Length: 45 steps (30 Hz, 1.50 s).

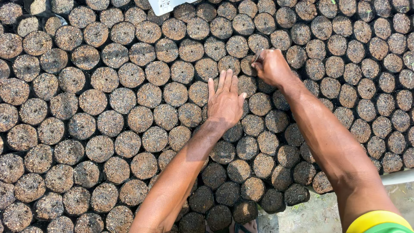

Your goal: The person uses a small stick to poke holes in the center of numerous round soil pellets arranged in rows. The person then places seeds into the holes. The person works systematically across the rows of pellets.

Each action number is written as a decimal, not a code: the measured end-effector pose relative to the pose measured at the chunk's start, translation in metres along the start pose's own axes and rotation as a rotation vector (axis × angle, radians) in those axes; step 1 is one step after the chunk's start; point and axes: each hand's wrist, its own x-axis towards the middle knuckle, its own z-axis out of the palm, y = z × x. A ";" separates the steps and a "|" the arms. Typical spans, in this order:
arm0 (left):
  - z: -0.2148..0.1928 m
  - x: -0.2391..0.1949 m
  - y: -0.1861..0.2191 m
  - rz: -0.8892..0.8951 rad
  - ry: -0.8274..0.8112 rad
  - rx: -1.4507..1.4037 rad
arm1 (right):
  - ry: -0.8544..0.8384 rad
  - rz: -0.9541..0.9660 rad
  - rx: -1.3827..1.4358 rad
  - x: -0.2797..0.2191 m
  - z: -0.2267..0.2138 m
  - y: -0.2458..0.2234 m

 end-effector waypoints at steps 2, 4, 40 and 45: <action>-0.001 -0.001 0.000 0.006 0.010 0.006 | 0.008 -0.017 0.002 0.001 0.002 0.004; -0.002 -0.003 -0.001 0.008 0.021 0.004 | -0.012 0.011 -0.026 0.000 0.004 0.006; 0.020 0.029 0.047 0.145 -0.005 -0.021 | 0.128 0.170 0.012 -0.023 -0.048 0.040; 0.022 0.030 0.047 0.156 0.003 -0.029 | 0.174 0.035 -0.008 -0.024 -0.041 0.039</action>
